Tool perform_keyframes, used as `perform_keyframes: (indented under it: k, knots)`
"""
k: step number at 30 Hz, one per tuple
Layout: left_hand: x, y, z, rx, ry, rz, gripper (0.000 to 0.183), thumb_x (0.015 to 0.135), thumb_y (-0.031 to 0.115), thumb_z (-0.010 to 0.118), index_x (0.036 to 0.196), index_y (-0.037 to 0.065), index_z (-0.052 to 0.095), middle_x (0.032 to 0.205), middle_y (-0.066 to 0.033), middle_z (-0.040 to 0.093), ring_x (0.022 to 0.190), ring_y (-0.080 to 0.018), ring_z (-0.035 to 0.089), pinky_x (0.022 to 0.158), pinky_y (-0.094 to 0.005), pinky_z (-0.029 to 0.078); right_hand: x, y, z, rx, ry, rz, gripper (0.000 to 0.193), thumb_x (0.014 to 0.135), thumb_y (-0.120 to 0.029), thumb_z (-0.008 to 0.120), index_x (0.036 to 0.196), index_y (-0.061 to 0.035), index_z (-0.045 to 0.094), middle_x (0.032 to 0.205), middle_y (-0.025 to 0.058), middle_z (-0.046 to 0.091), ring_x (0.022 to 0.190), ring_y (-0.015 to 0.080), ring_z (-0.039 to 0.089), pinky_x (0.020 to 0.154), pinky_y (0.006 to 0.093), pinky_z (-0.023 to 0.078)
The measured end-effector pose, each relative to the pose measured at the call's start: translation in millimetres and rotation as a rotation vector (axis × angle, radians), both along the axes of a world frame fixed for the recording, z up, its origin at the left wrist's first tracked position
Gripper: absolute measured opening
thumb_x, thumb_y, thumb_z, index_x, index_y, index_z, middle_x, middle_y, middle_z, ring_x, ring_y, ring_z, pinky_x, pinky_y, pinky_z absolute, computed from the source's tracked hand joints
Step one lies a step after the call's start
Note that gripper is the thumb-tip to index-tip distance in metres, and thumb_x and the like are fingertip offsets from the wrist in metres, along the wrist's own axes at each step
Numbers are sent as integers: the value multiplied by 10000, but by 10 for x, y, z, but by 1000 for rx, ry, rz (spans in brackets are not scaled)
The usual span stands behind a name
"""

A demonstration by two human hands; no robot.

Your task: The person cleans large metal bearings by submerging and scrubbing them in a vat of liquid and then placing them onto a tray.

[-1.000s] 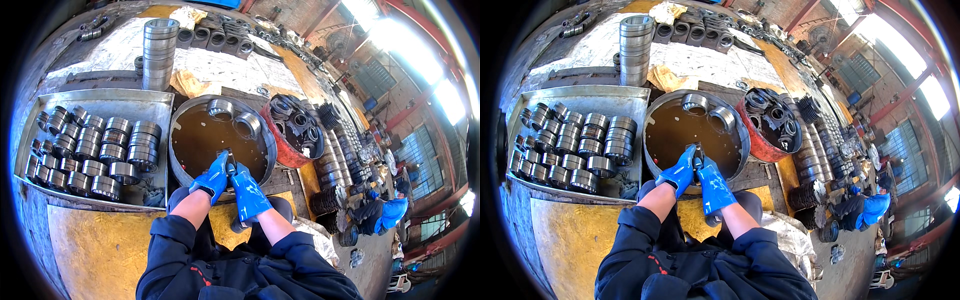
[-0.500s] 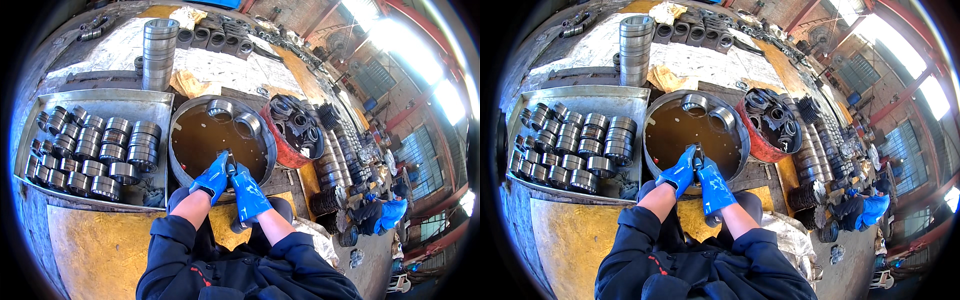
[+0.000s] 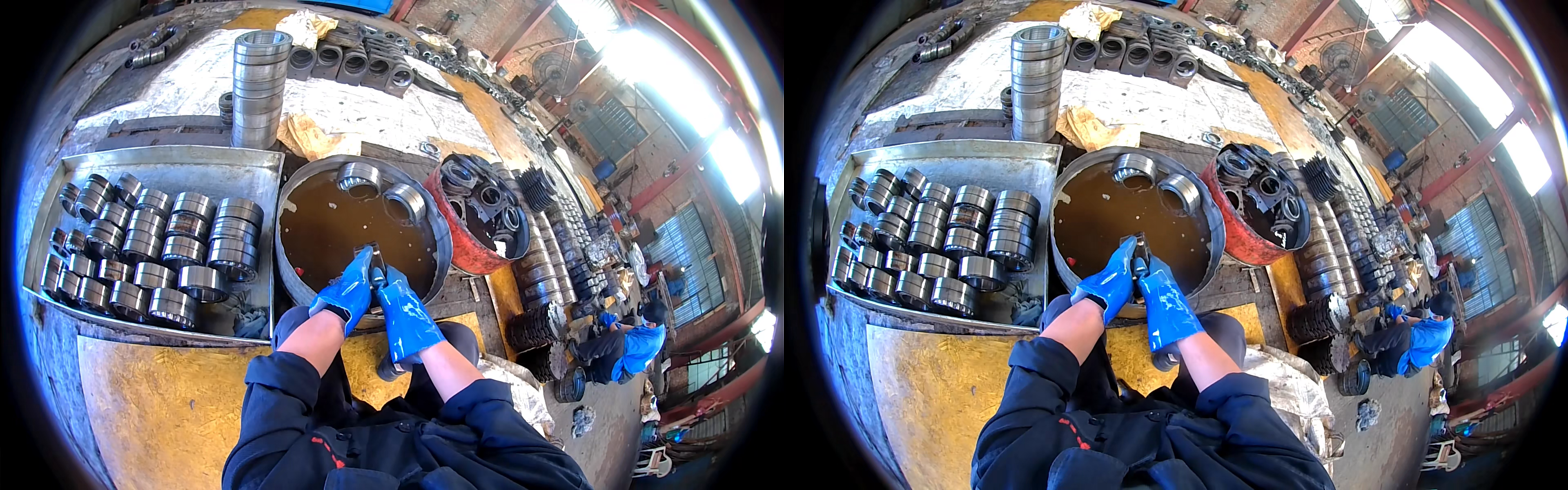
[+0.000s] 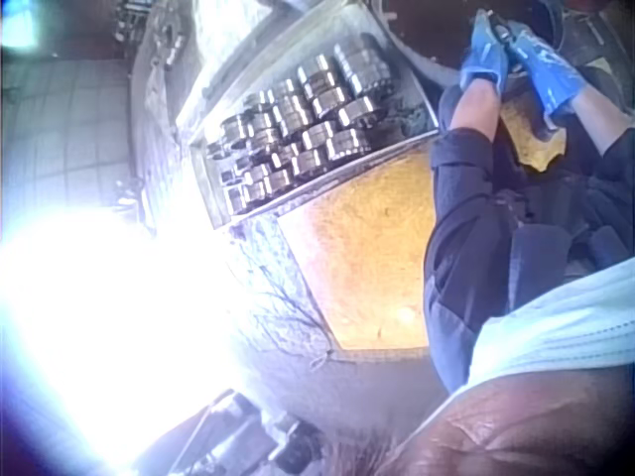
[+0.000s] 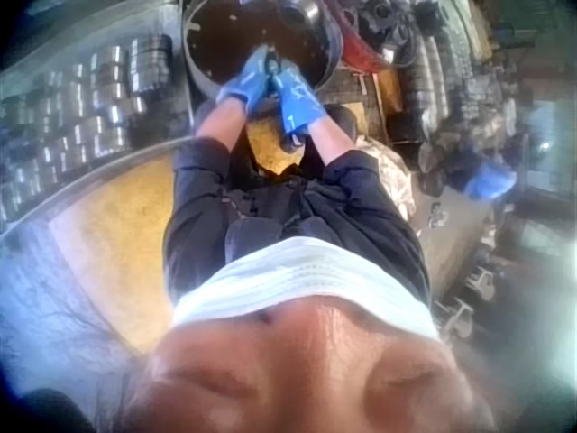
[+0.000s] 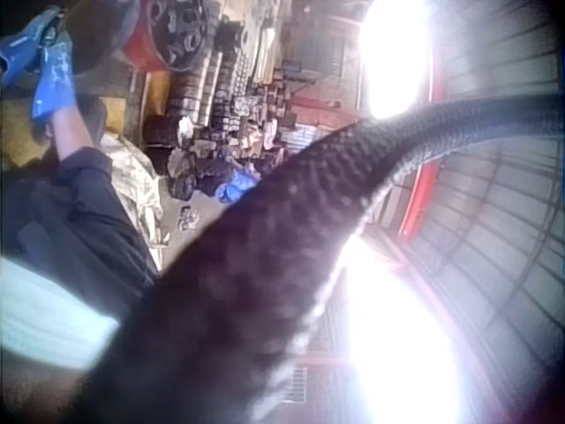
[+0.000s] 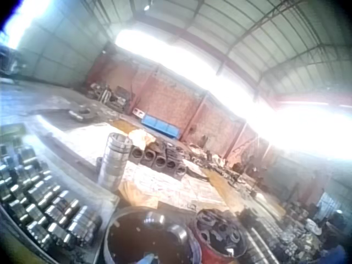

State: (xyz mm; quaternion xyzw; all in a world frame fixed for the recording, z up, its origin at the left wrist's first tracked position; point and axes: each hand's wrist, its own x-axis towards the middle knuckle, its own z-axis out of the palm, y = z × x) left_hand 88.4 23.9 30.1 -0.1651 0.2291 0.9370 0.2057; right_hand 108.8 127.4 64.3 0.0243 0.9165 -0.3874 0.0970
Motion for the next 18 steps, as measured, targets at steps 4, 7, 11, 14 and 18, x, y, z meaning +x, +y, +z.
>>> perform_keyframes:
  k: [4,7,11,14,18]
  knots:
    - [-27,10,-105,-59,49,-17,378,1028,498,507,950,160,660,824,-105,689,695,-274,658,667,-450,574,88,-10,178,38,-13,-17,529,964,-466,529,1273,-53,641,1140,234,714,1066,384,695,894,450,542]
    - [15,53,-8,42,2,-24,382,1027,497,507,947,156,659,821,-108,688,690,-280,656,667,-452,572,99,-7,239,54,-12,-31,530,963,-469,529,1274,-54,641,1141,235,714,1066,382,696,895,449,542]
    - [-10,25,-24,35,7,-62,379,1025,498,513,955,157,662,831,-110,687,702,-281,655,675,-461,571,58,-30,237,49,-26,-29,531,964,-471,527,1276,-56,641,1144,234,713,1072,383,694,900,451,542]
    - [-11,30,23,-30,-16,-2,368,1023,491,522,967,156,664,840,-113,687,714,-278,654,681,-469,569,27,-27,211,54,-50,-29,529,966,-469,522,1277,-59,642,1150,235,711,1082,391,689,908,456,540]
    - [105,-11,259,37,-43,-22,317,1045,428,518,1054,133,632,886,-114,678,769,-259,661,728,-437,578,44,17,233,97,-50,-24,521,969,-466,509,1283,-72,642,1161,239,705,1096,404,681,918,459,537]
